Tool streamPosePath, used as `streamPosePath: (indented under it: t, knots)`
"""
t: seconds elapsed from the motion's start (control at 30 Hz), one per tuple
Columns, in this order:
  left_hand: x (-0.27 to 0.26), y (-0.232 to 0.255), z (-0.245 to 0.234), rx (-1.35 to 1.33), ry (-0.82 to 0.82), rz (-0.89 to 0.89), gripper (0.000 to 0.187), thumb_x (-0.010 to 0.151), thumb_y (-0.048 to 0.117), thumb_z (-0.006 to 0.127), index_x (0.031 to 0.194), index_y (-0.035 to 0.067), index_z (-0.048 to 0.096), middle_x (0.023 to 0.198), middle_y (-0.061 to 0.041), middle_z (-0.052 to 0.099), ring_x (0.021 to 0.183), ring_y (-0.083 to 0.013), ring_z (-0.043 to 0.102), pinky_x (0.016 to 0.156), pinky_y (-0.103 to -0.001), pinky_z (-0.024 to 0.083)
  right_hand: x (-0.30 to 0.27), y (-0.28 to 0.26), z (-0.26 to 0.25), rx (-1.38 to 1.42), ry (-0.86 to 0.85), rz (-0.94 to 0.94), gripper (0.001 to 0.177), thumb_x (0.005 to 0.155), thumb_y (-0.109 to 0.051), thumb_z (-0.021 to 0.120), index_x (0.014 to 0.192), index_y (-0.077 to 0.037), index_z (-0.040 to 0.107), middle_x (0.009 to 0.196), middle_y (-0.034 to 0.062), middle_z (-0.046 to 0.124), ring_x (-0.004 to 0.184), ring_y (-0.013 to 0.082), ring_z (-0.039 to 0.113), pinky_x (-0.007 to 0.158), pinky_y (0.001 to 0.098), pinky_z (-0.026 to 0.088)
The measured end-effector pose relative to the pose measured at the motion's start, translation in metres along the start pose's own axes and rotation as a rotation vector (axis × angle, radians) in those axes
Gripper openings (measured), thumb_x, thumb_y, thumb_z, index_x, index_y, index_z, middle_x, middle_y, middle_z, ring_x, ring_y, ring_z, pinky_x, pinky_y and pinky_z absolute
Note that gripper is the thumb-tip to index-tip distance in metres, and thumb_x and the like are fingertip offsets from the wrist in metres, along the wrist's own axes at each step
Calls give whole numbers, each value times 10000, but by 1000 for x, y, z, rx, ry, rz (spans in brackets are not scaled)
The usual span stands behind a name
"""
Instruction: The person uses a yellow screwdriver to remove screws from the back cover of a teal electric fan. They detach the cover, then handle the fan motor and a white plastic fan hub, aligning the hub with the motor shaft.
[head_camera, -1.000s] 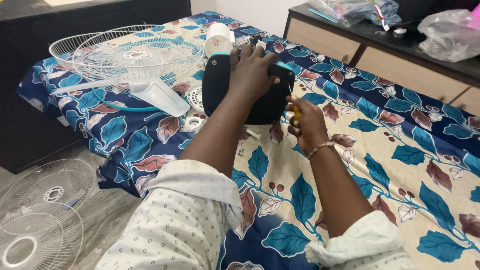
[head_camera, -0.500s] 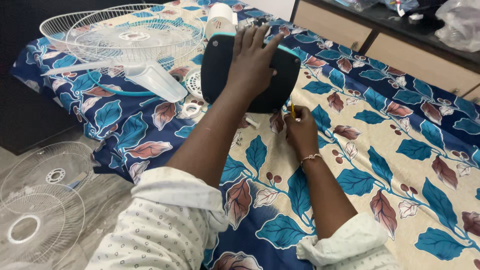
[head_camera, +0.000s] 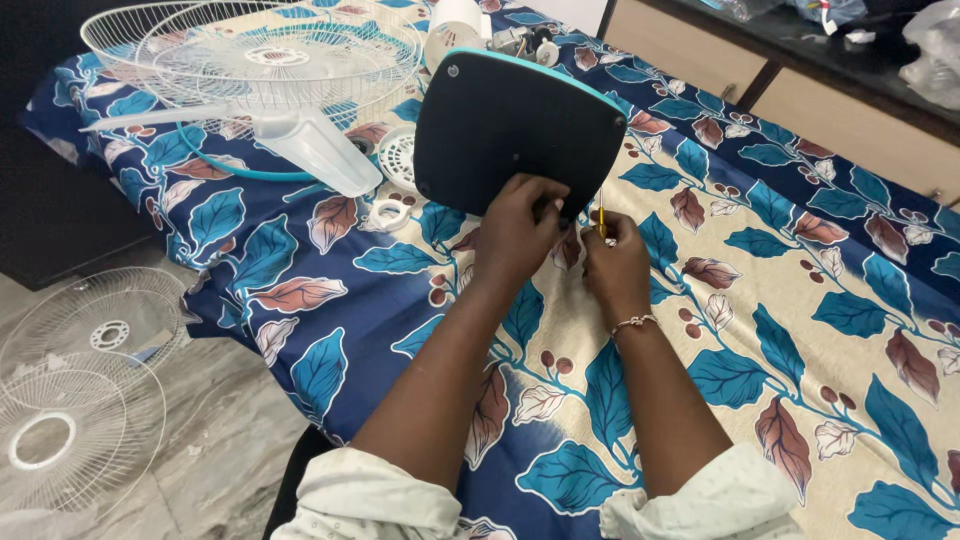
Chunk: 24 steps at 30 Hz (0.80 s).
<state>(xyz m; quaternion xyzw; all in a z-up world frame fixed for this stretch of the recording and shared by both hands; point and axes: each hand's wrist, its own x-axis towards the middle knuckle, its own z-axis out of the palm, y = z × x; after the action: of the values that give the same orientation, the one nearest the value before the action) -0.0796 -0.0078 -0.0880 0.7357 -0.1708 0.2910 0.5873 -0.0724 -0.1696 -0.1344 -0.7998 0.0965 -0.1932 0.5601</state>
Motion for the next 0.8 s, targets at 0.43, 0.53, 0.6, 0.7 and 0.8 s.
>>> streamPosePath:
  t: [0.43, 0.53, 0.6, 0.7, 0.8]
  knots:
    - [13, -12, -31, 198, 189, -34, 135, 908, 165, 679, 996, 124, 772, 989, -91, 725, 861, -289, 717, 752, -390, 554, -6, 4, -2, -406, 140, -469, 506, 869, -81, 702, 1360, 15, 620, 1218, 188, 632, 1091, 318, 671, 973, 411, 527]
    - [18, -15, -37, 117, 121, -106, 153, 888, 177, 675, 986, 122, 778, 989, -104, 743, 794, -270, 731, 727, -370, 565, -9, -3, -1, -460, 136, -464, 465, 872, -103, 732, 1319, 4, 656, 1204, 183, 642, 1111, 323, 660, 985, 421, 513]
    - [19, -16, -44, 59, 127, -100, 166, 889, 182, 671, 996, 106, 772, 956, -114, 758, 827, -257, 752, 746, -361, 571, -12, -6, -2, -458, 119, -447, 439, 881, -112, 735, 1300, 0, 666, 1216, 188, 635, 1116, 323, 655, 982, 421, 505]
    - [28, -20, -58, 94, 67, -165, 192, 888, 212, 677, 1006, 92, 768, 885, -133, 761, 806, -263, 761, 742, -363, 570, -11, -9, -1, -459, 117, -468, 406, 872, -124, 737, 1258, -9, 687, 1186, 184, 650, 1095, 318, 660, 970, 415, 508]
    - [27, -28, -78, 196, -6, -164, 198, 886, 230, 688, 992, 83, 767, 865, -142, 758, 793, -281, 754, 735, -384, 568, -13, -8, -1, -466, 123, -485, 370, 894, -123, 725, 1245, -10, 700, 1185, 181, 670, 1104, 312, 661, 975, 417, 509]
